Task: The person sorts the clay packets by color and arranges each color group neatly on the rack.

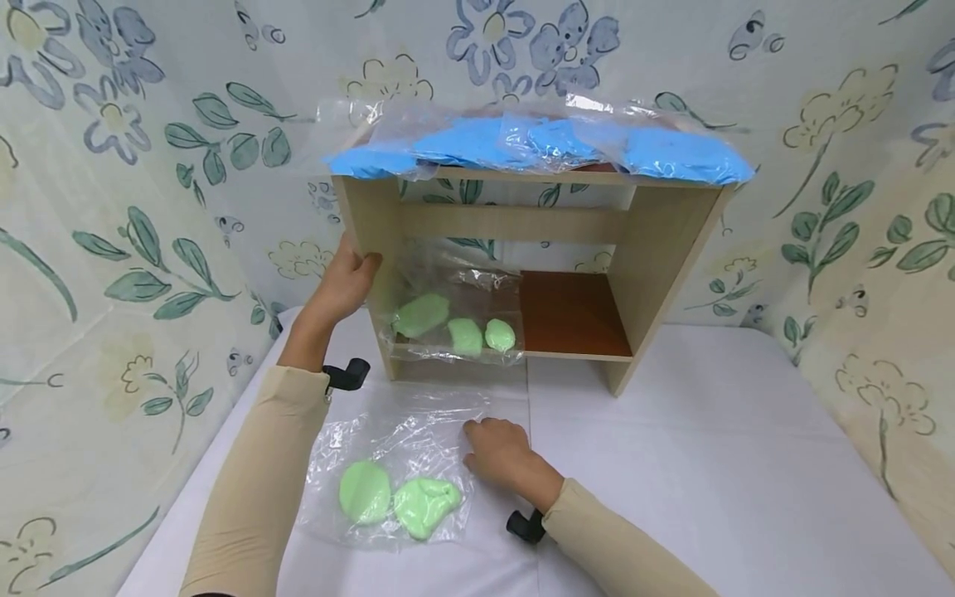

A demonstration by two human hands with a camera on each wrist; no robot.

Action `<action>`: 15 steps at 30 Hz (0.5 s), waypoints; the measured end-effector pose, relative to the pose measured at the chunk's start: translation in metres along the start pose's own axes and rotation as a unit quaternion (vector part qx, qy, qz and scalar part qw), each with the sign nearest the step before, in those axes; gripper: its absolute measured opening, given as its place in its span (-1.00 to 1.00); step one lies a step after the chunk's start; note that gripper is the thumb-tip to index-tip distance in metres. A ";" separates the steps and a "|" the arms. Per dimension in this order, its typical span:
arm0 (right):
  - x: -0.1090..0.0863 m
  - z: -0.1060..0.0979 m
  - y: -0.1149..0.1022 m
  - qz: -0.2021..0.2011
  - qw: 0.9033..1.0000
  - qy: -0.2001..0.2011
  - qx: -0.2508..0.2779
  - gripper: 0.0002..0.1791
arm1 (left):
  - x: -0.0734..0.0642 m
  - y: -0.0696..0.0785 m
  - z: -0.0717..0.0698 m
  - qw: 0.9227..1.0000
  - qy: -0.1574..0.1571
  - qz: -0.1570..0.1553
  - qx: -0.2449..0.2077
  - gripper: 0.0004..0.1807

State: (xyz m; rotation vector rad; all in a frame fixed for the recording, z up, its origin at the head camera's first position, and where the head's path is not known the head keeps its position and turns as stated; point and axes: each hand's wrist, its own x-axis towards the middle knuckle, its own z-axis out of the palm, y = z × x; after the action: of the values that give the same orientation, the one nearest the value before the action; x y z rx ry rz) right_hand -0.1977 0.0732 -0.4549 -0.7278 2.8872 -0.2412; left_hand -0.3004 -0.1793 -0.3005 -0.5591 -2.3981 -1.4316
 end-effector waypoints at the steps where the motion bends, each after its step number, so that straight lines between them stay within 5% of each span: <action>1: 0.001 0.000 0.000 0.000 1.000 0.004 0.006 -0.67 | 0.000 0.000 0.000 1.000 0.000 0.000 0.001 -0.42; 9: 0.003 0.005 0.005 -0.011 0.997 0.035 0.073 -0.83 | 0.002 0.001 -0.002 1.000 0.000 0.010 -0.006 -0.41; 15: 0.004 0.005 0.020 -0.034 0.983 0.055 0.172 -0.81 | -0.007 0.025 -0.002 1.000 -0.010 -0.001 -0.015 -0.38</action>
State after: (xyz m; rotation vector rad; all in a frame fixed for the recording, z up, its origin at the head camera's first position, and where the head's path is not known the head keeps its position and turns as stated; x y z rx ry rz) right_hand -0.2092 0.0887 -0.4641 -0.7680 2.8095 -0.7892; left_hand -0.2826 -0.1715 -0.2827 -0.5807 -2.3981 -1.4712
